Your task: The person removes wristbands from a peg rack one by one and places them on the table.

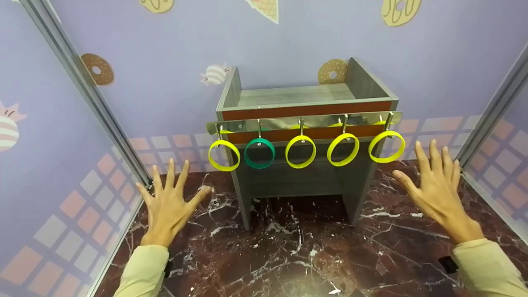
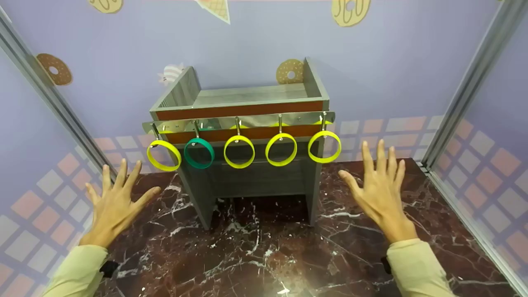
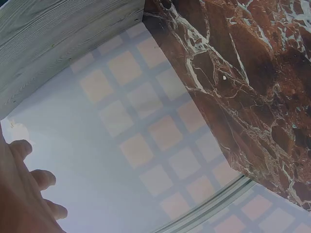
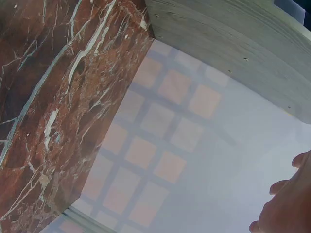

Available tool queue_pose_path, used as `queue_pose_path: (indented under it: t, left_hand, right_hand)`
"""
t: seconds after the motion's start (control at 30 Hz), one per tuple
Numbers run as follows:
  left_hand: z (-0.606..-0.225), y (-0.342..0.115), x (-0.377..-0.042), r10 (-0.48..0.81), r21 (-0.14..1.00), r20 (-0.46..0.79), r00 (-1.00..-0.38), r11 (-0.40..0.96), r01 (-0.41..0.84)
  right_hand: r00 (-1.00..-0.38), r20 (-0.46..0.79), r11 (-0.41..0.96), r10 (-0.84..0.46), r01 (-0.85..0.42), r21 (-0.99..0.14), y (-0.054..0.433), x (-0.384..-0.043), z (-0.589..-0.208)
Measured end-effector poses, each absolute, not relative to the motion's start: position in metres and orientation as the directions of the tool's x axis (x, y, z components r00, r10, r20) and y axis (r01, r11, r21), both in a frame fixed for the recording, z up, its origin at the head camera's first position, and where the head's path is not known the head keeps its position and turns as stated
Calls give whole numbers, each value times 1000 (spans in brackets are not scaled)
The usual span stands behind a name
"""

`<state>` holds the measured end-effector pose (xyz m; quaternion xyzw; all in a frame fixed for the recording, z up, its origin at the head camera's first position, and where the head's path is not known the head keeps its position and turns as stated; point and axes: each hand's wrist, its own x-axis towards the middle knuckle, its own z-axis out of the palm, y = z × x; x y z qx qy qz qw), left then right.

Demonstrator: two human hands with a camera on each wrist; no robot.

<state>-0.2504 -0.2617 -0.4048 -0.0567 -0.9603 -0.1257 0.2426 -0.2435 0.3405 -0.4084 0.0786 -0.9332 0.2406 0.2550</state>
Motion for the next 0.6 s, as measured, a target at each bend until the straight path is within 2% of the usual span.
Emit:
queue_pose_path:
  t: [0.6]
  left_hand:
    - [-404, -263, -246, 47, 211, 470, -881, 964, 164]
  right_hand:
    - [-811, 585, 837, -6, -324, -441, 327, -236, -405]
